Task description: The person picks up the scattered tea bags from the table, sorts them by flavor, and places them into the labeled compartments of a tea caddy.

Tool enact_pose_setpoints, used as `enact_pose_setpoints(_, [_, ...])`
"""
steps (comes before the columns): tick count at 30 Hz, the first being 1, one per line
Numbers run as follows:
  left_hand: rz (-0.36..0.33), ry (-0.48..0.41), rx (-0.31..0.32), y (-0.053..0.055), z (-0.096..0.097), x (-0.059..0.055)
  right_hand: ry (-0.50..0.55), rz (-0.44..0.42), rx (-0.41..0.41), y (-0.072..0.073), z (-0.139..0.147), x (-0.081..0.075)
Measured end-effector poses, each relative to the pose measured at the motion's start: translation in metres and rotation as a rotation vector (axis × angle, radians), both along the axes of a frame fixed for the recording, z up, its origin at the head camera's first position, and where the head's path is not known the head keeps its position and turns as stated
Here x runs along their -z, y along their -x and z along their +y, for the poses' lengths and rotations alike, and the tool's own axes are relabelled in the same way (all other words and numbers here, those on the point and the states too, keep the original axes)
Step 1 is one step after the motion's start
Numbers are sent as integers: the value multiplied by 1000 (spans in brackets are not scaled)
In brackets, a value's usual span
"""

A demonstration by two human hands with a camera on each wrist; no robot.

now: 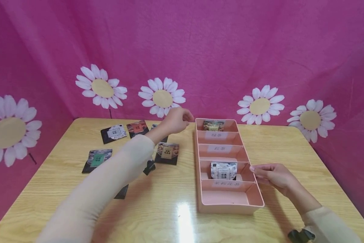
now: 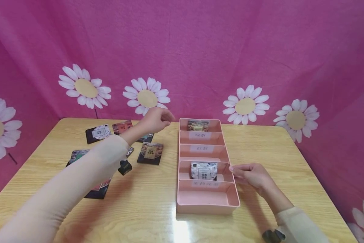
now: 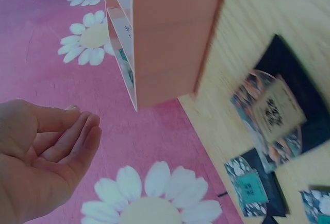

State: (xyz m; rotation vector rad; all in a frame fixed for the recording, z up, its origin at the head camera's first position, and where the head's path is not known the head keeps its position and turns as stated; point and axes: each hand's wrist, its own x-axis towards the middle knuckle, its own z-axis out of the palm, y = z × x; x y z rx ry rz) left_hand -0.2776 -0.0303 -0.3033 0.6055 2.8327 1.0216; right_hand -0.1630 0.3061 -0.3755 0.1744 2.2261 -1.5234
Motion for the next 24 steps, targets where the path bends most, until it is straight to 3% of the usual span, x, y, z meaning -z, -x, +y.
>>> enact_pose_setpoints(6, [-36,10,-18,-9,-20,12,11,-1,-3,-3,3,3])
enact_pose_setpoints(15, [-81,98,-43,-10,-55,36,18,7,-13,-5,-4,9])
enact_pose_setpoints(20, [-116,147,11,-3,-66,40,3,14,-8,-2,-3,7])
enact_pose_setpoints(24, [-213,238,56,2,-71,41,2,15,-2,0,0,4])
